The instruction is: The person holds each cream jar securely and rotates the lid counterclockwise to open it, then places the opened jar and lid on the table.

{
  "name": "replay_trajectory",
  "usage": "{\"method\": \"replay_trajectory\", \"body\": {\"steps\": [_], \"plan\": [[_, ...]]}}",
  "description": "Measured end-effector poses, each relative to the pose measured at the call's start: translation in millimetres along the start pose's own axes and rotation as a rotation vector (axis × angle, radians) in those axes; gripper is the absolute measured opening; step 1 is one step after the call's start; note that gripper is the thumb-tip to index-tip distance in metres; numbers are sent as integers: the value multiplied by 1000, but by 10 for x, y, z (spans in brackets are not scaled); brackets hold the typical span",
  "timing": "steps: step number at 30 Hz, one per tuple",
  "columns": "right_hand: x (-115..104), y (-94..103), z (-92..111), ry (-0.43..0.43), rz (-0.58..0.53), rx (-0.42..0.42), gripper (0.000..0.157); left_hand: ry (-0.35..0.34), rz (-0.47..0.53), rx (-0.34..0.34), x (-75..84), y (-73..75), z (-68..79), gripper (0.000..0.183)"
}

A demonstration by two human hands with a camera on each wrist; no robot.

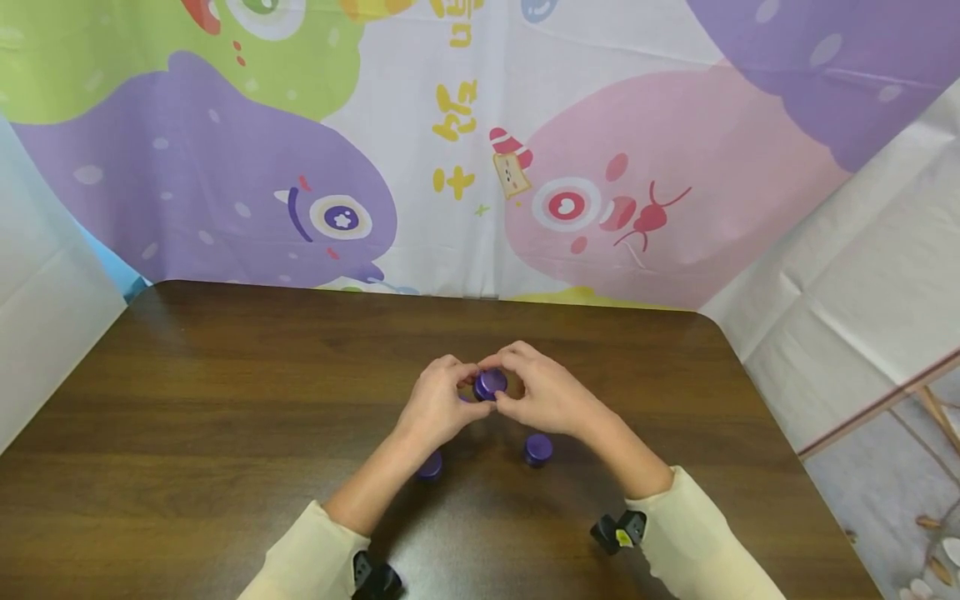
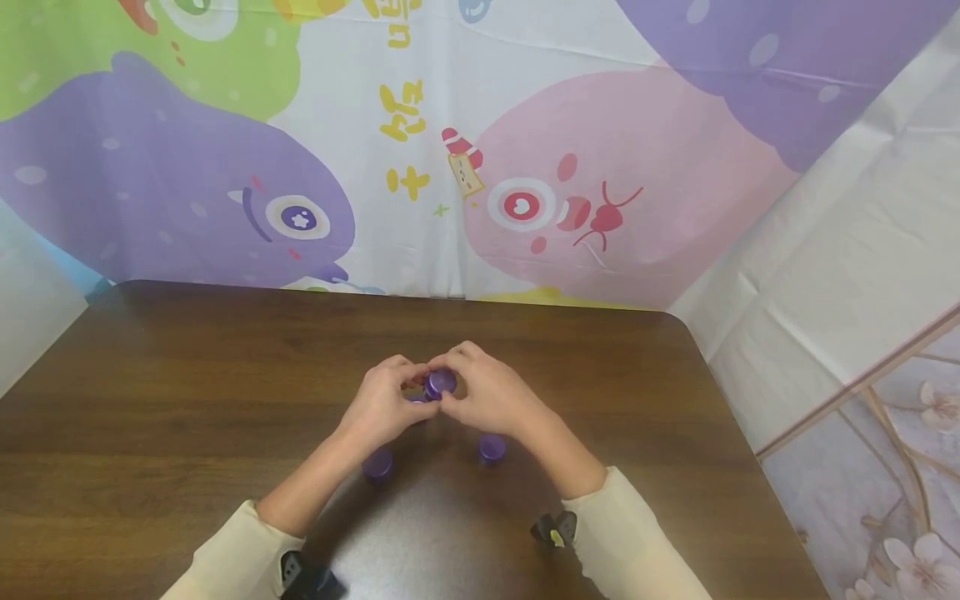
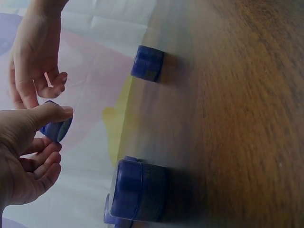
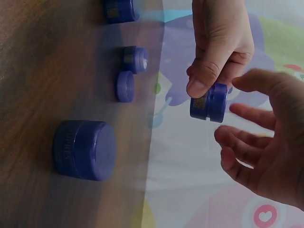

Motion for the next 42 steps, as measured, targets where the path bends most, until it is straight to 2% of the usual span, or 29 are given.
{"method": "replay_trajectory", "body": {"steps": [6, 10, 13, 15, 20, 24, 27, 29, 33, 36, 42], "plan": [[88, 50, 0, -107, 40, 44, 40, 6, -11, -1, 1, 2, -1, 33], [43, 20, -4, -45, 57, 17, 34, 10, -5, 1, -7, 0, 1, 34], [-6, 7, 4, 17, 49, 7, 37, 7, -2, 5, -10, 1, 4, 34], [0, 15, 8, 3, 42, 15, 38, 6, 1, 4, -8, 2, 5, 33], [73, 40, 11, -103, 50, 37, 38, 12, 7, -2, -6, -3, 7, 30], [36, 14, 2, -42, 58, 10, 34, 10, 0, -1, -9, -3, 8, 32], [-3, -6, 0, 21, 52, -7, 36, 5, -8, 1, -12, -1, 5, 35], [-6, -2, 2, 22, 37, -2, 37, 6, -7, 0, -14, -1, 5, 35], [43, 39, -2, -49, 53, 48, 36, 8, 5, -9, -15, -8, 6, 31], [60, 47, -5, -80, 78, 49, 33, 6, 3, -12, -12, -11, 8, 32], [-12, 29, 4, 0, 70, -2, 33, 8, 2, -4, -7, -7, 11, 34]]}}
Point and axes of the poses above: each hand's wrist, its own z-axis away from the middle knuckle, its own y-axis out of the back of the hand, x = y × z, the point moved 9 cm from there along -z, towards the middle knuckle, and after that the axes turned 12 degrees about z, right-handed, at the moved point
